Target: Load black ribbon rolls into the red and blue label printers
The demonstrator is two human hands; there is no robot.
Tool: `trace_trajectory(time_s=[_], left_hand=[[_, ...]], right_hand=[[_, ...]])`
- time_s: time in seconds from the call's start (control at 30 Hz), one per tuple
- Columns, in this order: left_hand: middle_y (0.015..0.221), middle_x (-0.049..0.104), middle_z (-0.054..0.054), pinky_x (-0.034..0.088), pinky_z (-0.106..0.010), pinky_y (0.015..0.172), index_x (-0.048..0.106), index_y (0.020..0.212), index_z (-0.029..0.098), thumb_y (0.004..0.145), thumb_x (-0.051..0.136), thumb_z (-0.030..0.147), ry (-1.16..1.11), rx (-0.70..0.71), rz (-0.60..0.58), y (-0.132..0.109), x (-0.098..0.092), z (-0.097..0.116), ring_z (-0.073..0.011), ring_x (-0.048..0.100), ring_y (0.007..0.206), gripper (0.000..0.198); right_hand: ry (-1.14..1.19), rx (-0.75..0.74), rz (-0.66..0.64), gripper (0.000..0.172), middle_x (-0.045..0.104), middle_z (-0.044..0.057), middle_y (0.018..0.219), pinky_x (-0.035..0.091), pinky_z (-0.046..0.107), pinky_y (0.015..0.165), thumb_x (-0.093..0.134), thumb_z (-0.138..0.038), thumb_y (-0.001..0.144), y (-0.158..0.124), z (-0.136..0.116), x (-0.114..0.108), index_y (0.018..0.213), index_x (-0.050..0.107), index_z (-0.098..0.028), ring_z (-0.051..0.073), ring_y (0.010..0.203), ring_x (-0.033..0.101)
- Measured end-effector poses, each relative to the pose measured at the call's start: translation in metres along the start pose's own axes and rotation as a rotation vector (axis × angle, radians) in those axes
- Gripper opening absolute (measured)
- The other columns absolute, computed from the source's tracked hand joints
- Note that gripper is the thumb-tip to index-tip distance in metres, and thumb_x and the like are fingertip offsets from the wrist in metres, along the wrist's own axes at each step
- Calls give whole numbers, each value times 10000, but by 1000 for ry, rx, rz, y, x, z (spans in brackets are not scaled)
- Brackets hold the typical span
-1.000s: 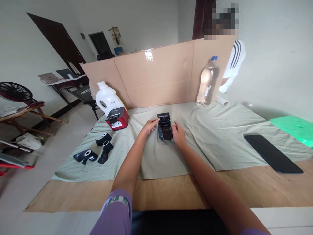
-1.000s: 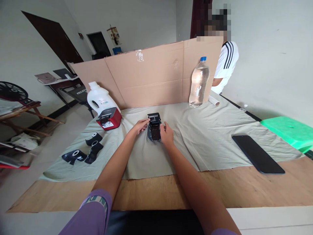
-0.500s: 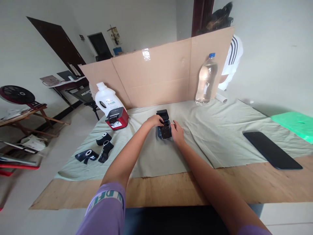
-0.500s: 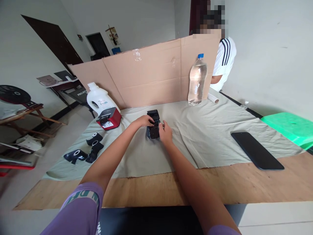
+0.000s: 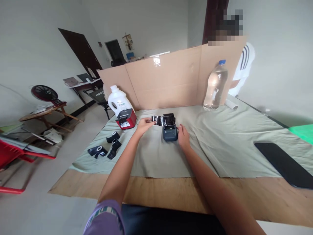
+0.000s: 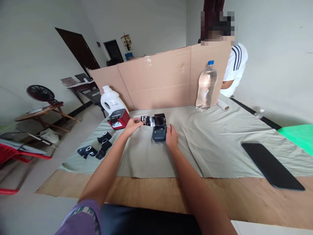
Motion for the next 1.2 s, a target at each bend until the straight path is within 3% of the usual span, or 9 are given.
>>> trace_trajectory(time_s=[0.2,0.33,0.57,0.73,0.87,0.93,1.07,1.13,1.2], left_hand=[[607,695,6,462,-255,649,611,783,198,735,680,460,251,-229,344,-99,-79,-57,-187,672,617,276],[698,735,-12,475,-262,664,592,785,199,750,667,452,311,-308,429,-134,-100,-70,-198,703,638,266],[802,732,-71,461,-290,689,626,873,210,802,597,445,584,-268,461,-131,-107,-51,-277,715,830,248],[995,733,-130,489,-357,736,660,1040,238,813,569,534,790,-410,297,-117,-108,-46,-352,690,994,384],[1091,717,-158,511,-401,807,674,1057,222,798,593,540,834,-501,80,-114,-92,-60,-372,669,1068,418],[1135,706,-168,518,-419,836,661,1125,203,814,583,552,831,-522,55,-118,-86,-68,-374,664,1086,474],[1405,564,-176,508,-421,937,433,1458,167,877,563,509,849,-318,191,-127,-79,-70,-350,582,1242,687],[1454,527,-150,482,-382,995,353,1520,174,934,518,414,856,-170,175,-130,-73,-70,-307,530,1312,655],[1385,591,-135,485,-356,985,369,1520,190,975,465,365,845,-146,134,-131,-68,-73,-280,563,1272,581]], right_hand=[[-51,-7,-9,594,668,145,1283,364,458,1111,332,-532,942,3,3,4,1344,584,-174,282,1257,562],[-63,-19,1,583,664,150,1289,360,457,1112,330,-519,939,3,2,4,1321,595,-167,287,1277,545],[-71,-28,-20,582,675,138,1267,379,448,1093,337,-536,919,4,3,2,1295,609,-186,281,1254,565],[-86,-23,-25,601,659,156,1289,399,441,1072,341,-540,912,5,3,2,1298,613,-167,291,1236,577],[-83,-23,-23,607,661,149,1287,400,427,1070,350,-557,909,2,0,1,1295,622,-176,289,1217,585],[-81,-22,-22,610,662,150,1285,401,428,1066,351,-556,907,1,-1,1,1299,620,-174,291,1213,585],[-81,-15,-19,604,666,145,1278,401,423,1063,353,-548,906,1,0,1,1306,617,-179,284,1208,587],[-76,-13,-24,602,669,143,1272,402,417,1060,355,-547,906,2,1,1,1304,618,-180,280,1199,592],[-73,-18,-25,596,671,142,1267,403,415,1059,355,-543,906,2,2,2,1298,620,-181,278,1196,593]])
Point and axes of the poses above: each hand's wrist, its own y-axis towards the middle knuckle, its own x-axis out of the palm, z = x × y, the point moved 5 cm from there along y, towards the middle knuckle
